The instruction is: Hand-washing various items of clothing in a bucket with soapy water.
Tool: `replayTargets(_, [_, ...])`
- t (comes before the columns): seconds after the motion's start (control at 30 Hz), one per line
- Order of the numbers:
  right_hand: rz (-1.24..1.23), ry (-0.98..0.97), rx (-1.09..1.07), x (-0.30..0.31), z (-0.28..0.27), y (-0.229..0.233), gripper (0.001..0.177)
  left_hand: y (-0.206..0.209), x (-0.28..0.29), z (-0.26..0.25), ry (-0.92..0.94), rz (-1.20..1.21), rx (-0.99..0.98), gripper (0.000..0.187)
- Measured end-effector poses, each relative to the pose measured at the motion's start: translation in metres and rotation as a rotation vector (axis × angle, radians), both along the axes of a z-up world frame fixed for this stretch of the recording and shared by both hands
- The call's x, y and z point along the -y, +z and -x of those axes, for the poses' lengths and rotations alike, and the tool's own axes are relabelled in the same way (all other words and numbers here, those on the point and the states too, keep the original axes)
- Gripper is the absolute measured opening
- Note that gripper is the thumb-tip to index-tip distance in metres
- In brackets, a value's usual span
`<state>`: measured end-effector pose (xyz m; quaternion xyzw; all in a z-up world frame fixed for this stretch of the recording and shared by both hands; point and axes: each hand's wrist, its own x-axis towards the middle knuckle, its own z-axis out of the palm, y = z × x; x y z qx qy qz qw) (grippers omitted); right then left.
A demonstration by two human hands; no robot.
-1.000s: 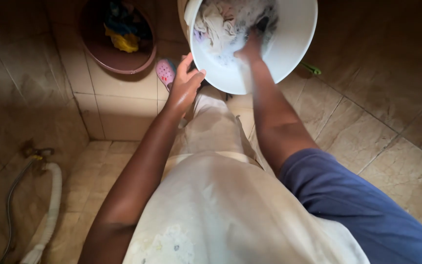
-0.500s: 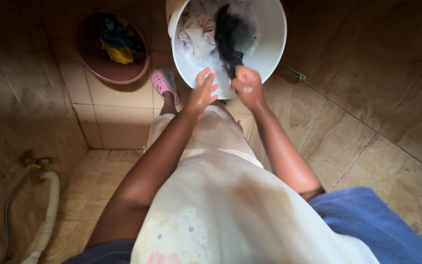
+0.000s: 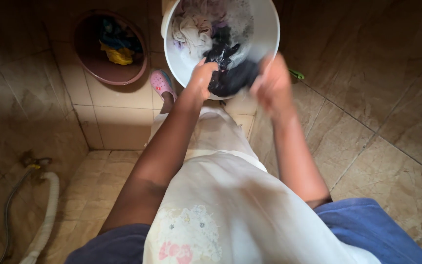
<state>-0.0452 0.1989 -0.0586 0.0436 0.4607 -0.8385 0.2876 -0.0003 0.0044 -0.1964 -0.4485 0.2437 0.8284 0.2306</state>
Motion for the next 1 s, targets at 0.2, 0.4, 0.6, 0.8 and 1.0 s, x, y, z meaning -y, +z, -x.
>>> replayTargets(0.2, [-0.367,0.086,-0.183,0.005,0.025,-0.088,0.076,0.017,-0.012,-0.013,0.097,-0.551,-0.171,0.032])
replayTargets(0.4, [0.195,0.124,0.236,0.044,0.012,-0.049,0.107,0.116,0.011,0.032,-0.032,-0.466,-0.106,0.071])
replayTargets(0.6, [0.146,0.133,0.281,0.045,0.006,-0.033,0.082,0.083,0.022,0.006,-0.141,-0.576,-0.115,0.107])
replayTargets(0.8, [-0.363,0.015,-0.207,0.048,0.007,-0.014,0.046,0.102,0.024,-0.001,-0.244,-0.034,-0.193,0.104])
replayTargets(1.0, [-0.643,0.259,-0.93,0.071,-0.001,0.057,0.038,0.152,0.045,0.026,-0.21,-0.427,0.091,0.099])
